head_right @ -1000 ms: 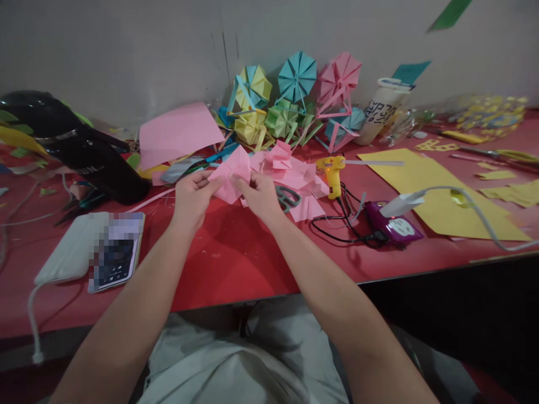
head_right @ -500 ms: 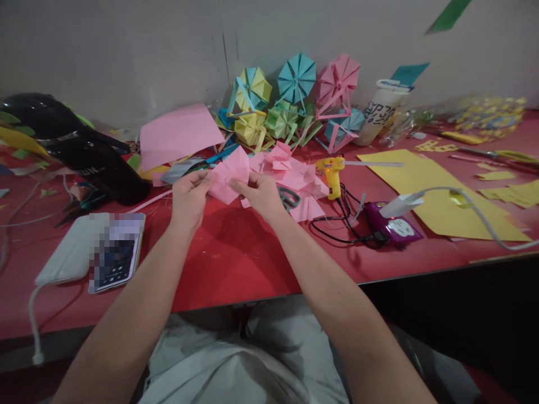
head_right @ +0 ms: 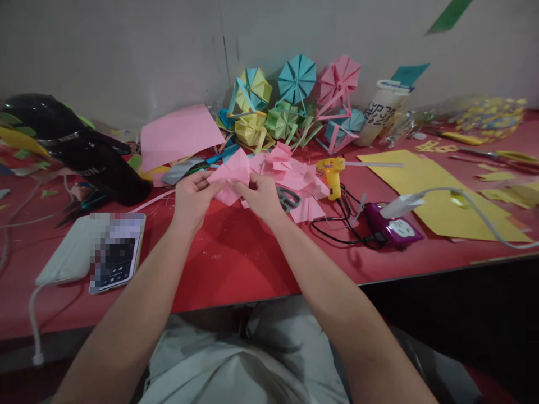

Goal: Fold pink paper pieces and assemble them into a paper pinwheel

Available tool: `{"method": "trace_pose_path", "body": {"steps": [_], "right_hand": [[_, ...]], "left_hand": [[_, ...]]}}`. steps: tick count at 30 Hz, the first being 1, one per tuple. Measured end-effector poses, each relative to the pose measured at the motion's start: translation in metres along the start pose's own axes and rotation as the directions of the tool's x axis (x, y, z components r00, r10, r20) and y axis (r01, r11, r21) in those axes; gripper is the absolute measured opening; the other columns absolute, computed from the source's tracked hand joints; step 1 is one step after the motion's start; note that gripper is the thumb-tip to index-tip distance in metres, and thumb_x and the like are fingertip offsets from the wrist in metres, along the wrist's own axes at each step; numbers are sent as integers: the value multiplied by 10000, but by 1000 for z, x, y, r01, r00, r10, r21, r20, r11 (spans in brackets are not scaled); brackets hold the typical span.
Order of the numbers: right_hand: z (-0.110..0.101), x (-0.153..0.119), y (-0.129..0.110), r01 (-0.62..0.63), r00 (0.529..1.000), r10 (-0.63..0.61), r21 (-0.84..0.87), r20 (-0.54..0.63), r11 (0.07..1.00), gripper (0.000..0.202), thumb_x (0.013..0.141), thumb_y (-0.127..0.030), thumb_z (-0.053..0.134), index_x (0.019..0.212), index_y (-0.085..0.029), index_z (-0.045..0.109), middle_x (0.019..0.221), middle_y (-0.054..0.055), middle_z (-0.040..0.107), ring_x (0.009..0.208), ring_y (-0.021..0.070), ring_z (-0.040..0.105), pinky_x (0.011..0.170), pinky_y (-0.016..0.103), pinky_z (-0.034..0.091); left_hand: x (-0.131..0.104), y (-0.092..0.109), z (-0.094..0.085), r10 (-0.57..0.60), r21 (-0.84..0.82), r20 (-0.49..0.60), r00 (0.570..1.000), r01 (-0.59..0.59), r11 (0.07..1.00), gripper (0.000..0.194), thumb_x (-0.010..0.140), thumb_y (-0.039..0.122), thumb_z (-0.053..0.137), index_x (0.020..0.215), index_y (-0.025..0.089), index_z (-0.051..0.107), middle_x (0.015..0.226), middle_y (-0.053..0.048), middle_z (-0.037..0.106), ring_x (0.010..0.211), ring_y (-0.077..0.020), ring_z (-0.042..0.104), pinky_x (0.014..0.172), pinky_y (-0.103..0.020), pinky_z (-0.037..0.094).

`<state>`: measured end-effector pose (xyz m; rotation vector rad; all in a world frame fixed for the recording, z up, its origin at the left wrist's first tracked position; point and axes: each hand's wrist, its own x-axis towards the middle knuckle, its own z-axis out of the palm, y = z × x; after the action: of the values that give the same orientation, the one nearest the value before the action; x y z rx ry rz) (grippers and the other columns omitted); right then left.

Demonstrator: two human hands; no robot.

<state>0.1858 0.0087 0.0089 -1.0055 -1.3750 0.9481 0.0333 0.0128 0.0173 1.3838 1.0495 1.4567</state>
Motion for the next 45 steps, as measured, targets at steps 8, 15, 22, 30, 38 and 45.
{"method": "trace_pose_path", "body": {"steps": [8, 15, 22, 30, 38, 45], "right_hand": [[0, 2, 3, -41, 999, 40, 30, 37, 999, 389, 711, -548, 735, 659, -178, 627, 606, -6, 590, 542, 111, 509, 516, 251, 451], [-8, 4, -4, -101, 990, 94, 63, 106, 993, 404, 634, -562, 793, 651, -182, 657, 638, 20, 649, 593, 129, 581, 595, 269, 511], [-16, 6, -1, -18, 999, 18, -11, 42, 1000, 418, 710, -555, 753, 589, -170, 643, 570, 19, 617, 529, 100, 533, 522, 238, 433], [-19, 6, -5, -64, 997, 58, 114, 54, 991, 458, 747, -658, 672, 784, -204, 624, 528, -38, 530, 451, 77, 444, 424, 218, 327], [-18, 6, -6, -86, 989, 72, 104, 127, 991, 507, 755, -667, 657, 618, -199, 516, 576, -15, 535, 520, 86, 506, 479, 222, 389], [-17, 2, -12, 40, 993, -24, -144, 111, 989, 460, 772, -619, 651, 642, -186, 567, 589, -10, 538, 543, 97, 479, 503, 244, 362]], "left_hand": [[4, -6, -3, 0, -21, -27, 1000, -1, 1000, 152, 762, 310, 683, 819, 175, 720, 698, -16, 706, 662, -156, 646, 649, -276, 517], [5, -2, -5, 29, -15, -36, 999, -30, 999, 215, 771, 344, 692, 891, 167, 710, 767, -42, 723, 753, -184, 676, 727, -305, 529], [6, 1, -9, 41, -8, -16, 999, -41, 999, 234, 730, 385, 749, 831, 176, 717, 773, -34, 729, 761, -166, 670, 734, -293, 533], [6, 6, -18, 6, -3, 44, 999, -6, 1000, 248, 690, 405, 792, 807, 191, 748, 685, -19, 703, 559, -120, 614, 511, -233, 477], [4, 9, -12, -37, -149, 111, 993, 53, 987, 218, 692, 347, 787, 802, 169, 725, 814, -45, 730, 793, -170, 694, 831, -351, 564], [5, 7, -12, -70, -90, 70, 995, 76, 993, 214, 710, 384, 748, 746, 173, 751, 953, -85, 747, 987, -233, 677, 910, -392, 527]]}}
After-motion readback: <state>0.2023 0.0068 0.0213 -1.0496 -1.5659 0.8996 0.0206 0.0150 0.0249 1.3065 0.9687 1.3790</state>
